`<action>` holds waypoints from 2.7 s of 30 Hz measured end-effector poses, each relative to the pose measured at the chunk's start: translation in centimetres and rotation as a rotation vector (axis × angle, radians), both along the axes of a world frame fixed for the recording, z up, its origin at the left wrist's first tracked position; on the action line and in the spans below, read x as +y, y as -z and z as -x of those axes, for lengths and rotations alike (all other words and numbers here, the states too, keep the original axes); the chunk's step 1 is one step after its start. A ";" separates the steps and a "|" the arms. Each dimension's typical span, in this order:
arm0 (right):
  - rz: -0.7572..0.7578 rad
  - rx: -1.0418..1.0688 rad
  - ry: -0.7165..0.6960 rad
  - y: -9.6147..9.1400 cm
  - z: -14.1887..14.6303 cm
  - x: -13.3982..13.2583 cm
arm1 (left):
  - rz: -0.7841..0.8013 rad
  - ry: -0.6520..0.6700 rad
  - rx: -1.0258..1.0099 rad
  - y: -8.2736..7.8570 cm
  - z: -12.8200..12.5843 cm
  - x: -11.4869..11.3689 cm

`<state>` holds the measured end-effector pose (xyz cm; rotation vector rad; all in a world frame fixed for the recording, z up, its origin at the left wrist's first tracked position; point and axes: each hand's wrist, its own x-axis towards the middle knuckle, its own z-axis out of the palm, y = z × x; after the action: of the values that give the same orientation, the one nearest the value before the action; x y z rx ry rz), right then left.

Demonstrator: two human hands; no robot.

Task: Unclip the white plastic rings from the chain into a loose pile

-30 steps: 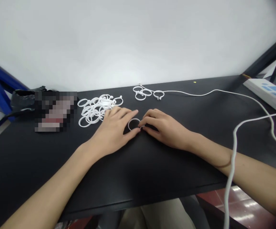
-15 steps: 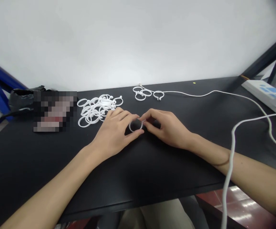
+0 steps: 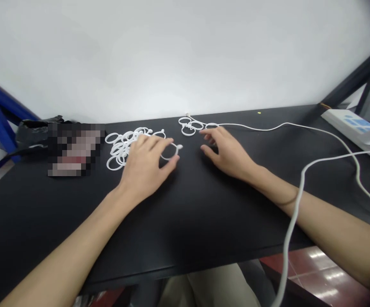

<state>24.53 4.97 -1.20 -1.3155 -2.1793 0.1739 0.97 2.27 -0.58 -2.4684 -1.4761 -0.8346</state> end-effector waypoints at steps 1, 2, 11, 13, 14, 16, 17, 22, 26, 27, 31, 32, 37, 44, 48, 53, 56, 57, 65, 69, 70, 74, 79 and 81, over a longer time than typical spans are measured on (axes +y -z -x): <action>-0.020 -0.061 0.103 0.2 -0.6 0.5 | -0.031 -0.071 -0.006 -0.1 0.5 0.3; -0.019 -0.109 0.186 0.4 -1.1 1.0 | -0.052 -0.144 -0.010 -0.1 1.1 0.7; -0.020 -0.225 0.294 1.0 -2.4 2.4 | 0.018 -0.361 -0.012 -0.3 3.0 1.4; -0.017 -0.197 0.277 0.8 -2.4 2.4 | -0.020 -0.300 -0.022 -0.3 2.4 1.0; -0.013 -0.185 0.259 0.7 -2.3 2.3 | -0.034 -0.255 -0.026 -0.3 2.1 0.8; 0.007 -0.150 0.202 0.3 -2.0 1.8 | -0.042 -0.145 -0.028 -0.2 1.5 0.4; 0.022 -0.127 0.169 0.0 -1.7 1.5 | -0.034 -0.085 -0.025 -0.2 1.1 0.2; 0.205 0.120 -0.132 -0.8 0.6 -1.3 | 0.063 0.195 0.021 -0.1 -0.2 -0.8; 0.315 0.237 -0.224 -1.0 1.7 -2.9 | 0.094 0.289 0.010 -0.2 -0.5 -1.0; 0.329 0.244 -0.226 -1.0 1.8 -3.1 | 0.083 0.284 0.007 -0.2 -0.5 -1.0; 0.348 0.241 -0.232 -1.0 1.9 -3.4 | 0.069 0.258 0.016 -0.2 -0.2 -0.8; 0.342 0.235 -0.234 -1.1 1.9 -3.4 | 0.076 0.250 0.019 -0.1 -0.2 -0.8; 0.291 0.196 -0.254 -1.5 1.9 -3.6 | 0.133 0.176 0.030 0.2 -0.4 -0.6; 0.243 0.161 -0.335 -1.9 2.0 -3.8 | 0.169 0.096 -0.007 0.0 -0.5 -0.7; 0.161 0.192 -0.268 -1.7 1.9 -3.7 | 0.176 0.160 -0.061 -0.2 -0.6 -1.0; 0.167 0.200 -0.257 -1.6 1.8 -3.7 | 0.218 0.318 -0.065 -0.3 -0.8 -1.2; 0.186 0.189 -0.260 -1.7 1.8 -3.7 | 0.221 0.336 -0.041 -0.1 -0.8 -1.2; 0.189 0.187 -0.261 -1.7 1.9 -3.7 | 0.223 0.335 -0.039 -0.1 -0.7 -1.1; 0.184 0.196 -0.280 -1.7 2.1 -3.7 | 0.239 0.349 -0.087 -0.1 -0.9 -1.0; 0.207 0.207 -0.278 -1.6 2.1 -3.6 | 0.262 0.327 -0.100 -0.1 -0.8 -0.8; 0.210 0.209 -0.276 -1.5 2.0 -3.6 | 0.264 0.317 -0.100 0.0 -0.7 -0.8; 0.215 0.205 -0.277 -1.4 2.0 -3.5 | 0.267 0.297 -0.088 0.0 -0.7 -0.8; 0.212 0.187 -0.273 -1.4 1.8 -3.5 | 0.263 0.313 -0.067 -0.1 -0.7 -0.9; 0.197 0.182 -0.277 -1.5 1.7 -3.6 | 0.250 0.318 -0.066 -0.1 -0.7 -0.9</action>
<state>22.81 1.42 0.26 -1.0454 -2.2206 0.6067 1.64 1.39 -0.45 -2.9431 -1.2959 -0.8332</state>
